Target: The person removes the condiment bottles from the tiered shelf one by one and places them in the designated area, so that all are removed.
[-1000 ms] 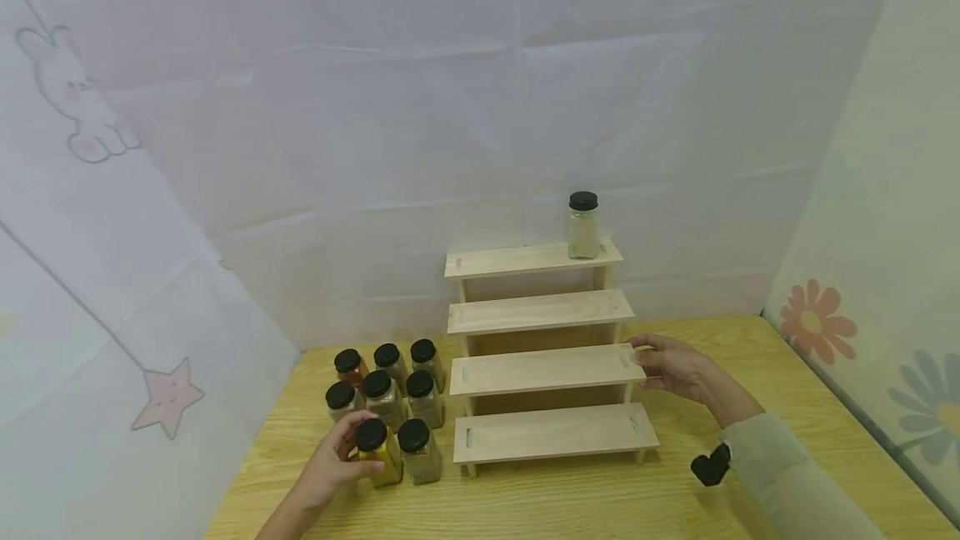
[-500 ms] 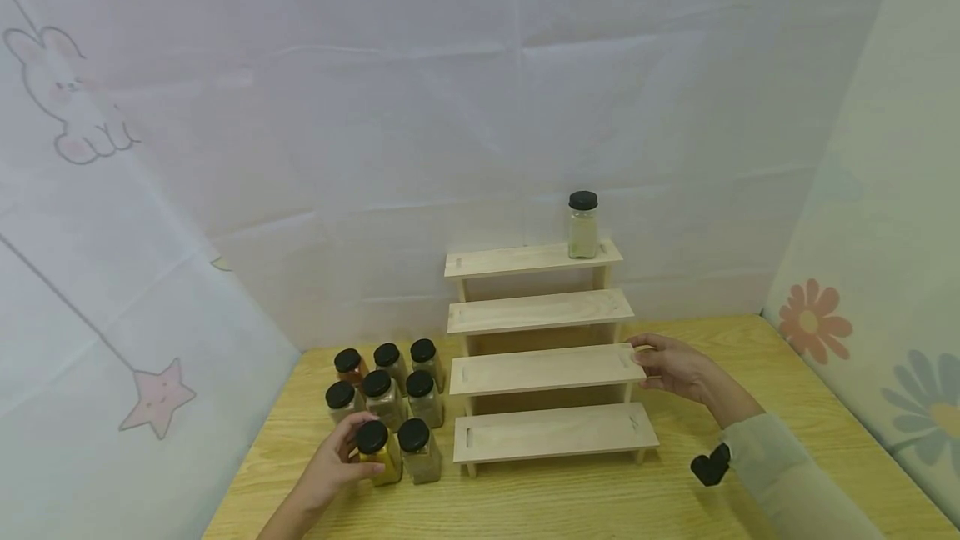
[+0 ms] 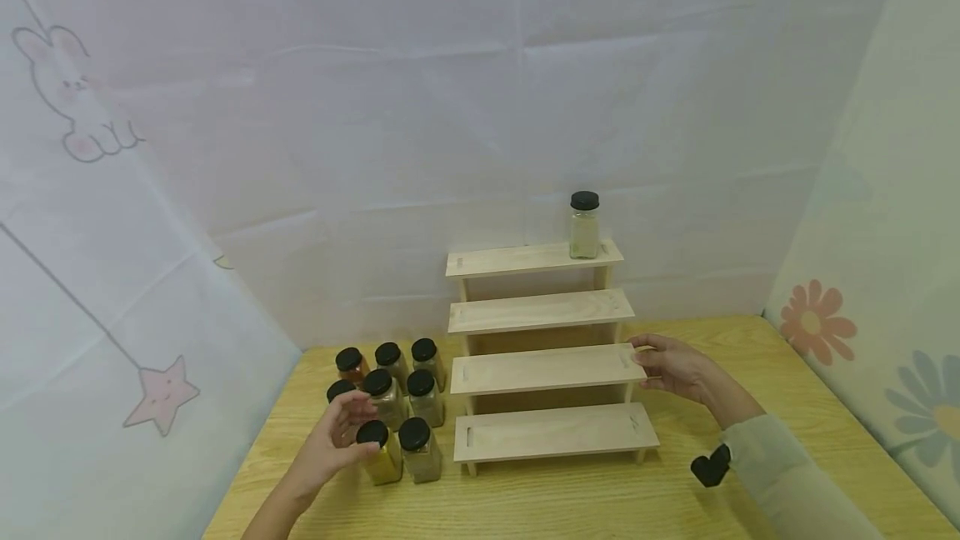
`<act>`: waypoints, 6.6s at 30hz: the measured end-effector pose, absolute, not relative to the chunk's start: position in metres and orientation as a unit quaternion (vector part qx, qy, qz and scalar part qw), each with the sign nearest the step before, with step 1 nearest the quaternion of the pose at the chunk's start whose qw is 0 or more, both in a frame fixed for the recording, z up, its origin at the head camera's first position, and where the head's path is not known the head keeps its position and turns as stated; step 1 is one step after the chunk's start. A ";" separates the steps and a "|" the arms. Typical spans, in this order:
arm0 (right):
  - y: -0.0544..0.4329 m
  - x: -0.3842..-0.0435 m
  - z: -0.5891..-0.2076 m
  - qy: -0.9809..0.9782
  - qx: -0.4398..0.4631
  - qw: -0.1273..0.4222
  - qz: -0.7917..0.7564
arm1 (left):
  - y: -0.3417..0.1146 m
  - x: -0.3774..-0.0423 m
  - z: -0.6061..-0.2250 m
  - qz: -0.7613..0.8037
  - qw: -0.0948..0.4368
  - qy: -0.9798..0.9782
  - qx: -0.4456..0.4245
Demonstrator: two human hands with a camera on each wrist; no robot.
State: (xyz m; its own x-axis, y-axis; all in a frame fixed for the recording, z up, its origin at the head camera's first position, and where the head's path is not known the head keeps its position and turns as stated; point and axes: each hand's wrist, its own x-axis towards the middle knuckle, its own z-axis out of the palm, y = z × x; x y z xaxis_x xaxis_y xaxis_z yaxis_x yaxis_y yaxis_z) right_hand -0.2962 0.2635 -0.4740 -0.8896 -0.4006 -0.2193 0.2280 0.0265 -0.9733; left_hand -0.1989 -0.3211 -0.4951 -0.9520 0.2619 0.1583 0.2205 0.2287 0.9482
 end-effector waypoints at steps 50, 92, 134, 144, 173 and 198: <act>0.261 -0.293 -0.471 0.690 -0.055 0.217 -0.688 | -0.145 -0.346 -0.332 0.514 -0.051 0.810 0.276; 0.260 -0.283 -0.475 0.676 -0.055 0.216 -0.702 | -0.026 -0.401 -0.312 0.557 -0.058 0.784 0.268; 0.252 -0.286 -0.478 0.666 -0.064 0.231 -0.707 | 0.005 -0.395 -0.313 0.569 -0.071 0.787 0.225; 0.254 -0.288 -0.478 0.676 -0.055 0.227 -0.699 | -0.012 -0.380 -0.309 0.546 -0.054 0.797 0.252; 0.265 -0.296 -0.472 0.681 -0.053 0.227 -0.695 | -0.098 -0.333 -0.307 0.555 -0.032 0.783 0.279; 0.263 -0.301 -0.471 0.688 -0.054 0.230 -0.687 | -0.227 -0.263 -0.319 0.556 -0.019 0.780 0.288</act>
